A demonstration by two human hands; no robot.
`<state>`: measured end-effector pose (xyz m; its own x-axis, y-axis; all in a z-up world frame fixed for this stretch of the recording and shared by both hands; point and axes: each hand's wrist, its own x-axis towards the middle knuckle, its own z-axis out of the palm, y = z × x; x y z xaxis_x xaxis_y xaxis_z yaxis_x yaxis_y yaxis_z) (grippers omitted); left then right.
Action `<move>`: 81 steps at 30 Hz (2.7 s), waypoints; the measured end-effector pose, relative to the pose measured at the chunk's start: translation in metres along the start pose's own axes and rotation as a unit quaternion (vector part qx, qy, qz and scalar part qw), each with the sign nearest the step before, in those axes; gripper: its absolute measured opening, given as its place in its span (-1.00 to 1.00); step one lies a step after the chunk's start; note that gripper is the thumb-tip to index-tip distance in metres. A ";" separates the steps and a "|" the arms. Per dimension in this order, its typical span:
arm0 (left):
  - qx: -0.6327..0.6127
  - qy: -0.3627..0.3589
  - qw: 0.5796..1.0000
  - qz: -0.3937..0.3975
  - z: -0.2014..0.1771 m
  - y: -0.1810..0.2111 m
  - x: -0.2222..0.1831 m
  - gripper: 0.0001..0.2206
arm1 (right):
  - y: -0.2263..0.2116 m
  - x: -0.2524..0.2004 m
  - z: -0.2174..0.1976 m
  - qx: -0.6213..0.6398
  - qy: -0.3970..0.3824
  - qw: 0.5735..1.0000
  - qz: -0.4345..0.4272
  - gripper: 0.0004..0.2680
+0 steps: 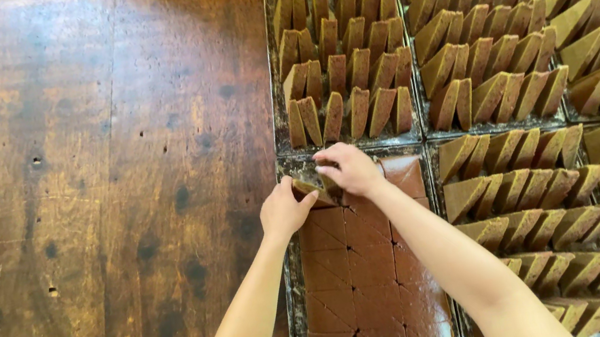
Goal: The person picks up triangular slices of brown cake by hand from a tray and organizes them into upright rows on multiple trays.
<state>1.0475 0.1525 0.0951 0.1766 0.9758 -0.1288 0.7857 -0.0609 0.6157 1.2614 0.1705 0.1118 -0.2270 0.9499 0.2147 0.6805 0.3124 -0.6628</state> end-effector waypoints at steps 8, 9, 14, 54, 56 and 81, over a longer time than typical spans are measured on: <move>-0.345 -0.072 0.936 -0.011 -0.015 -0.040 -0.021 -0.68 | 0.015 -0.007 -0.017 -0.008 -0.013 0.999 0.052 -0.71; -0.529 -0.149 0.835 -0.027 -0.012 -0.049 -0.024 -0.70 | 0.014 -0.007 -0.017 0.004 -0.029 0.998 0.063 -0.69; -0.707 -0.271 0.653 -0.004 -0.005 -0.075 -0.039 -0.79 | 0.001 -0.004 -0.012 0.012 -0.036 0.994 0.103 -0.69; -0.131 0.058 0.989 -0.032 0.012 -0.038 -0.062 -0.62 | -0.046 -0.046 0.031 -0.085 -0.093 0.991 0.047 -0.77; -0.112 0.037 0.992 -0.040 0.025 -0.038 -0.067 -0.66 | -0.045 -0.050 0.043 -0.140 -0.160 0.977 0.016 -0.76; -0.001 -0.018 0.998 0.055 -0.023 -0.006 -0.072 -0.65 | -0.046 -0.039 -0.001 -0.091 -0.195 0.975 -0.050 -0.70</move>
<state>1.0163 0.0875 0.1189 0.2837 0.9548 -0.0886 0.7586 -0.1669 0.6298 1.2398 0.1195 0.1346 -0.5213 0.8524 -0.0411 0.7464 0.4321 -0.5061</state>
